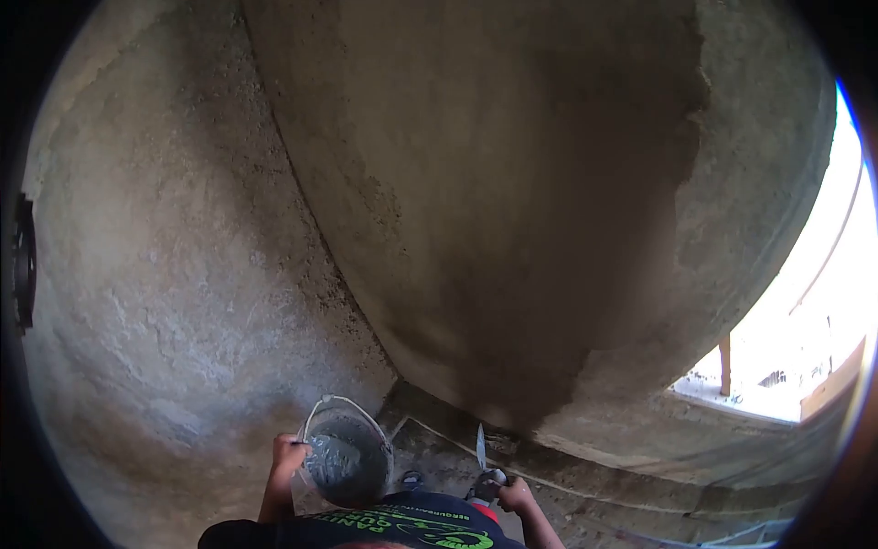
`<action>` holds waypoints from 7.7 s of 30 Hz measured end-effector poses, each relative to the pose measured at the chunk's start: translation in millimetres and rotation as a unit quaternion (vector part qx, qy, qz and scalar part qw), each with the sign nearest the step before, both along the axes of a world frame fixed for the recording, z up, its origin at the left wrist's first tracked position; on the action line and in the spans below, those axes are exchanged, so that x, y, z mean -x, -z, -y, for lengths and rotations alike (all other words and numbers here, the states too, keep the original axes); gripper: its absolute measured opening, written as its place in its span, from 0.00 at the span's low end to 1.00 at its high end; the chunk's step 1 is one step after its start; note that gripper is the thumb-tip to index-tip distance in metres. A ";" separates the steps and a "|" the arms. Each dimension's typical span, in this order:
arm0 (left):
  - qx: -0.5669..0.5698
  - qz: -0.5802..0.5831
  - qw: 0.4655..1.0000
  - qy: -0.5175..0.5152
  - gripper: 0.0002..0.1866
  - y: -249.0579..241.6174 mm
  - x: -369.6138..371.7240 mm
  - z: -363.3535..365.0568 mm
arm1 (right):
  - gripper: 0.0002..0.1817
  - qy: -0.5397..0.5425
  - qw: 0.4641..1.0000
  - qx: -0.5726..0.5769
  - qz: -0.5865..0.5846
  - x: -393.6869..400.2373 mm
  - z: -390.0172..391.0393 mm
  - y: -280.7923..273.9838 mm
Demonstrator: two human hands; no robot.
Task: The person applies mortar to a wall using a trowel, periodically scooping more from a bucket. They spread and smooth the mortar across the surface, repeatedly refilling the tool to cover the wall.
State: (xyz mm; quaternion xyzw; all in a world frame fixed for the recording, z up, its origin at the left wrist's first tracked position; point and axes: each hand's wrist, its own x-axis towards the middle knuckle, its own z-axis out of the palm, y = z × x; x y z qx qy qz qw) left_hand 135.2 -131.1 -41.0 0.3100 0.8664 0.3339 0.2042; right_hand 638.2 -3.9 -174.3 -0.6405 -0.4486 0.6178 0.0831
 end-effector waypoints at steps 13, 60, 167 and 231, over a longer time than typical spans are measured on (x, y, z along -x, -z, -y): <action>-0.131 -0.115 0.980 0.091 0.08 10.3 -93.0 -17.4 | 0.26 -0.144 0.987 -0.035 0.070 -36.7 -63.8 -6.9; -0.240 -0.028 0.965 -0.104 0.11 30.3 -40.6 -24.0 | 0.20 -0.143 0.984 -0.060 -0.088 55.9 -64.8 -71.8; -0.244 -0.081 0.966 -0.003 0.11 -55.2 34.1 -25.4 | 0.30 -0.099 0.835 0.036 -0.540 187.7 -70.4 -192.9; -0.202 -0.100 0.971 -0.081 0.11 53.4 72.4 9.7 | 0.31 -0.075 0.648 -0.682 0.330 236.1 -169.8 -342.0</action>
